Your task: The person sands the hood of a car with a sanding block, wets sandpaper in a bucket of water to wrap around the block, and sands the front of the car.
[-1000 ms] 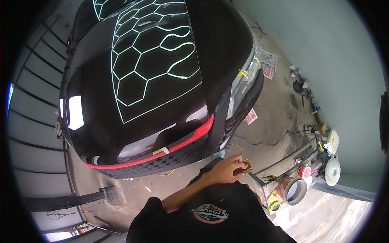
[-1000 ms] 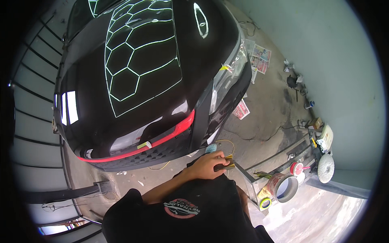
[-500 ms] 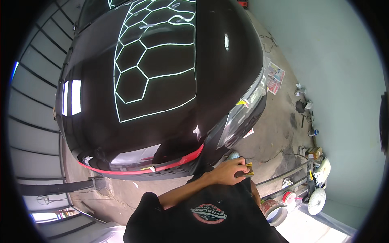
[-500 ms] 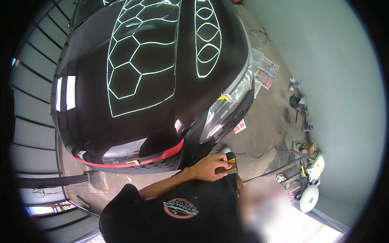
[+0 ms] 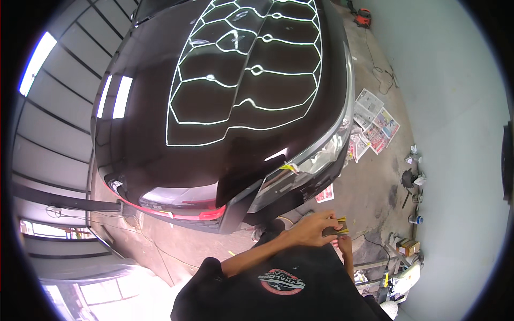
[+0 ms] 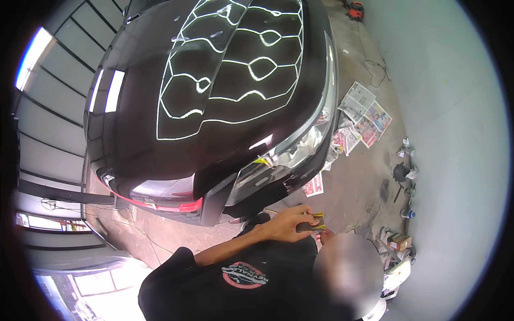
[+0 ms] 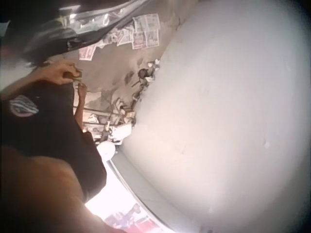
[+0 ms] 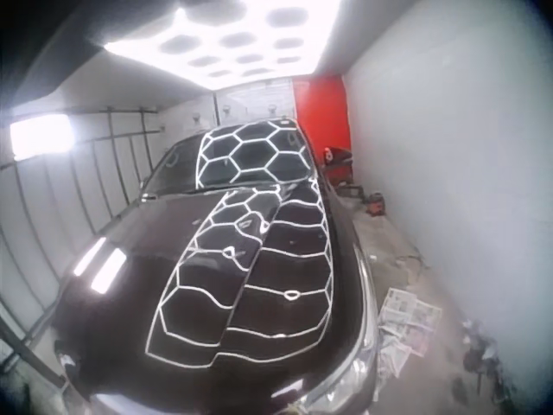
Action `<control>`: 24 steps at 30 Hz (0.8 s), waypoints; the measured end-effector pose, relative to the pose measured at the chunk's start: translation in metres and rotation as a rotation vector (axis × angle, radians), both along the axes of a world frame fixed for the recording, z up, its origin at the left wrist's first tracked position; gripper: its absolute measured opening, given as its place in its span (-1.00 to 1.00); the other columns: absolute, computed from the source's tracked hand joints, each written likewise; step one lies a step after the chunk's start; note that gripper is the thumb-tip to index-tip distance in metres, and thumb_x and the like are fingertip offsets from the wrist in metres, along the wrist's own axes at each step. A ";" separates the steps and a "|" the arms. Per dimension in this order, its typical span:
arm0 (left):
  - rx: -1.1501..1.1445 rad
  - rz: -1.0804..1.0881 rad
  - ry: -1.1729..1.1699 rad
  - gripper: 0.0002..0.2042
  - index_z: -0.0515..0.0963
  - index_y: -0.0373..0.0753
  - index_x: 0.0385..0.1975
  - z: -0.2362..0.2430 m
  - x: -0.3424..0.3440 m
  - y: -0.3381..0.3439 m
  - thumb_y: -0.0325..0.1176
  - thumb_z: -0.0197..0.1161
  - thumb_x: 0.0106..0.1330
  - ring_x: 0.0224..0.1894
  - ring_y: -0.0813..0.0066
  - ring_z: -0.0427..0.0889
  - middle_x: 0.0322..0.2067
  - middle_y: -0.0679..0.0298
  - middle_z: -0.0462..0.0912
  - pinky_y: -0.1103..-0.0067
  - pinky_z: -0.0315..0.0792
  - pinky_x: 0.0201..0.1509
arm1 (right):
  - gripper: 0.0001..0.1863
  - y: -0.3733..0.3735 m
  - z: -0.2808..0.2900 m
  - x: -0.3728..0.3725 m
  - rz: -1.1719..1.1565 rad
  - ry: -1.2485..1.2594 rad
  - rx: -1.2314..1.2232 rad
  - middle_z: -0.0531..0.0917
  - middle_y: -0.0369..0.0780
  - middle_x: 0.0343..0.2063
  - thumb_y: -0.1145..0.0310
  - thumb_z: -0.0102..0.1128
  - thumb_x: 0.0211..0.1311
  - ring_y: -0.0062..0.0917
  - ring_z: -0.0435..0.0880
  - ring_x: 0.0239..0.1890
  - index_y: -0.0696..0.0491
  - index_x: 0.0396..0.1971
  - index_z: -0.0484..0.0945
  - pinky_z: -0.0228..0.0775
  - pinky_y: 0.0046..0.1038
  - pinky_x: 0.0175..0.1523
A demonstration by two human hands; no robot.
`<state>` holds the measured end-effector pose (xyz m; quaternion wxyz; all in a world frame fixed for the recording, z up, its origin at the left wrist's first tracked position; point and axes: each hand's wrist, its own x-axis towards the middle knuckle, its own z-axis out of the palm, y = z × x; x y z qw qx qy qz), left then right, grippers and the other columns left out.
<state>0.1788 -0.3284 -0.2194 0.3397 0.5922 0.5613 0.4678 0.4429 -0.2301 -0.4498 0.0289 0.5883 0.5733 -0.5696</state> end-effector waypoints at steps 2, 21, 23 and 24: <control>-0.023 -0.011 0.023 -0.72 0.61 -0.22 -0.16 0.002 0.010 0.023 -0.37 0.40 0.12 -0.16 0.14 0.58 -0.16 0.15 0.50 0.39 0.45 -0.12 | -0.81 0.008 0.010 0.005 0.012 -0.025 0.040 0.72 -0.16 -0.45 0.42 0.18 0.19 -0.52 0.72 -0.41 0.22 -0.29 0.65 0.58 -0.49 -0.31; 0.013 -0.107 0.016 -0.69 0.60 -0.24 -0.13 -0.011 0.017 0.211 -0.32 0.40 0.14 -0.17 0.14 0.61 -0.15 0.17 0.52 0.37 0.47 -0.15 | -0.46 0.135 -0.029 0.017 0.401 -0.065 0.044 0.75 -0.07 -0.31 0.07 0.44 0.01 -0.23 0.75 -0.17 0.09 -0.04 0.62 0.55 -0.27 -0.02; 0.043 -0.079 0.029 -0.68 0.60 -0.23 -0.10 -0.009 0.008 0.239 -0.33 0.40 0.15 -0.15 0.12 0.60 -0.14 0.16 0.52 0.39 0.48 -0.11 | -0.51 0.170 -0.032 -0.006 0.484 0.032 0.232 0.73 0.00 -0.26 0.07 0.33 0.11 -0.07 0.71 -0.09 0.08 -0.04 0.61 0.52 -0.18 0.00; 0.053 -0.067 0.024 -0.68 0.60 -0.23 -0.10 -0.010 0.001 0.254 -0.33 0.40 0.15 -0.15 0.12 0.60 -0.14 0.16 0.52 0.39 0.48 -0.11 | -0.57 0.189 -0.021 -0.017 0.456 0.050 0.190 0.71 0.07 -0.21 0.08 0.24 0.19 0.05 0.64 -0.01 0.08 -0.07 0.61 0.50 -0.09 0.01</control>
